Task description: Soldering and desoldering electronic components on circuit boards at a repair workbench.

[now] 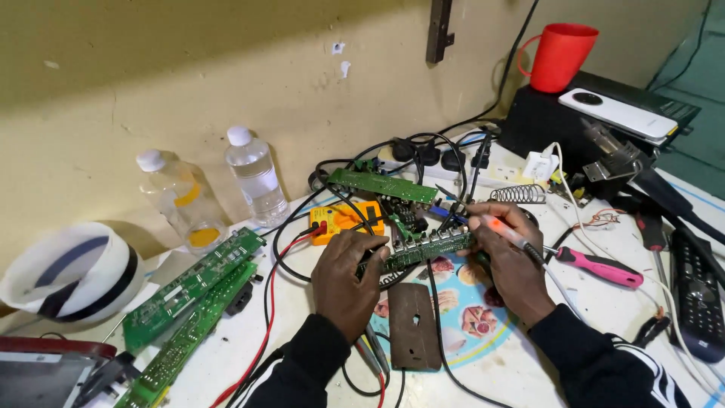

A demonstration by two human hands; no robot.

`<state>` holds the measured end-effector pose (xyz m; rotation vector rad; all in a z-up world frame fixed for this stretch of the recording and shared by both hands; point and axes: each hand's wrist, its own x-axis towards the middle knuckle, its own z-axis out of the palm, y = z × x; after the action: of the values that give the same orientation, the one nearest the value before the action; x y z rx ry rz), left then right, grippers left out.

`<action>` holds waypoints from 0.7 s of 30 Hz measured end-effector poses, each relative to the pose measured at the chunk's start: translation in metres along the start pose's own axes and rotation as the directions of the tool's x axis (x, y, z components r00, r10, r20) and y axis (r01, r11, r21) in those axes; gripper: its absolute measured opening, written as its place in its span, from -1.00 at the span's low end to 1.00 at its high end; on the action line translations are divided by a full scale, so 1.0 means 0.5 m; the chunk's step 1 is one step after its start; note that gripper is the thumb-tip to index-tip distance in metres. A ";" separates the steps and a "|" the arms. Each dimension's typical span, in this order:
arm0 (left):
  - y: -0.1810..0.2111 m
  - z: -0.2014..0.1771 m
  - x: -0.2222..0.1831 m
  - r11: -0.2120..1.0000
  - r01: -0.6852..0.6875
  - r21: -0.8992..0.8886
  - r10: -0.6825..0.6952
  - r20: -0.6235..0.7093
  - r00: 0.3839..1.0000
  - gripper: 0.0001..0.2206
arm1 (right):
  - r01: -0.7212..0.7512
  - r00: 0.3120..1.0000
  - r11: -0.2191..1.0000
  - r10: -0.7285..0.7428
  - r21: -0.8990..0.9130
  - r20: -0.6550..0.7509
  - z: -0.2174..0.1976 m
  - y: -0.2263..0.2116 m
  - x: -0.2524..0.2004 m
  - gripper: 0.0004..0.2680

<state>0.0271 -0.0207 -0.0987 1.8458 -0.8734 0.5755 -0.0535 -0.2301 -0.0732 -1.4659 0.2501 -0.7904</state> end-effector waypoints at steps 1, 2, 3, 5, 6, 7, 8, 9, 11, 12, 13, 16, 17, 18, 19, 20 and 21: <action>-0.003 0.002 0.010 1.000 -0.004 -0.001 0.004 0.002 1.000 -0.90 | 0.002 1.000 1.000 -0.002 0.001 -0.004 0.002 0.000 0.011 -0.85; -0.004 0.003 0.008 1.000 -0.007 -0.001 0.007 0.002 1.000 -0.90 | 0.039 0.999 0.998 -0.039 -0.046 0.009 0.002 0.003 0.012 -0.85; -0.005 0.004 0.004 1.000 -0.011 -0.001 0.011 0.001 1.000 -0.89 | 0.077 0.997 0.993 -0.075 -0.093 0.026 0.002 0.008 0.013 -0.84; -0.008 0.004 0.004 1.000 -0.021 -0.022 0.021 -0.009 1.000 -0.90 | 0.037 0.999 0.997 -0.035 -0.069 0.033 0.004 -0.012 0.003 -0.84; -0.007 0.004 0.003 0.999 -0.039 -0.038 0.038 -0.024 0.999 -0.90 | 0.004 0.999 0.999 -0.002 -0.040 0.043 0.005 -0.023 0.000 -0.84; -0.001 0.002 -0.003 0.999 -0.028 -0.036 0.027 -0.031 0.999 -0.90 | -0.001 0.998 0.999 0.003 -0.045 0.055 -0.003 -0.008 0.002 -0.84; 0.003 0.002 0.000 0.999 -0.037 -0.040 0.036 -0.036 0.999 -0.89 | -0.015 0.998 0.999 0.017 -0.029 0.067 -0.009 0.006 0.013 -0.85; 0.008 0.001 0.005 0.998 -0.047 -0.044 0.045 -0.041 0.998 -0.89 | -0.030 0.996 0.999 0.031 -0.014 0.080 -0.014 0.018 0.026 -0.85; 0.005 0.005 0.010 0.998 -0.043 -0.043 0.041 -0.046 0.998 -0.89 | -0.050 0.996 0.998 0.052 -0.029 0.077 -0.008 -0.004 0.016 -0.84; 0.005 0.002 0.005 0.999 -0.031 -0.041 0.030 -0.028 0.999 -0.89 | -0.090 0.994 0.995 0.093 -0.039 0.060 -0.003 -0.012 0.004 -0.84; 0.007 0.000 0.002 0.999 -0.023 -0.034 0.022 -0.037 0.999 -0.89 | -0.091 0.993 0.995 0.094 -0.041 0.074 -0.002 -0.013 0.000 -0.84; 0.012 0.005 0.009 0.999 -0.038 -0.033 0.037 -0.045 0.998 -0.91 | -0.155 0.986 0.987 0.157 -0.037 0.061 -0.007 -0.009 0.012 -0.80; 0.014 0.004 0.010 0.998 -0.033 -0.047 0.031 -0.042 0.999 -0.92 | -0.160 0.986 0.984 0.163 -0.075 0.029 -0.011 0.001 0.019 -0.81; 0.016 0.005 0.013 0.997 -0.030 -0.065 0.028 -0.036 0.999 -0.93 | -0.164 0.986 0.980 0.165 -0.114 -0.007 -0.015 0.009 0.027 -0.81; 0.016 0.009 0.010 0.997 -0.033 -0.068 0.031 -0.036 0.999 -0.93 | -0.162 0.987 0.980 0.162 -0.115 -0.010 -0.017 0.001 0.023 -0.81; 0.014 0.009 0.011 0.998 -0.023 -0.066 0.021 -0.032 0.999 -0.93 | -0.200 0.980 0.970 0.199 -0.139 -0.025 -0.013 -0.006 0.023 -0.82; 0.010 0.007 0.011 0.998 -0.014 -0.063 0.012 -0.028 1.000 -0.93 | -0.239 0.971 0.958 0.235 -0.161 -0.042 -0.009 -0.014 0.022 -0.83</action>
<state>0.0267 -0.0271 -0.0933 1.7726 -0.8757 0.5743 -0.0502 -0.2397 -0.0638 -1.5487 0.5091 -0.6024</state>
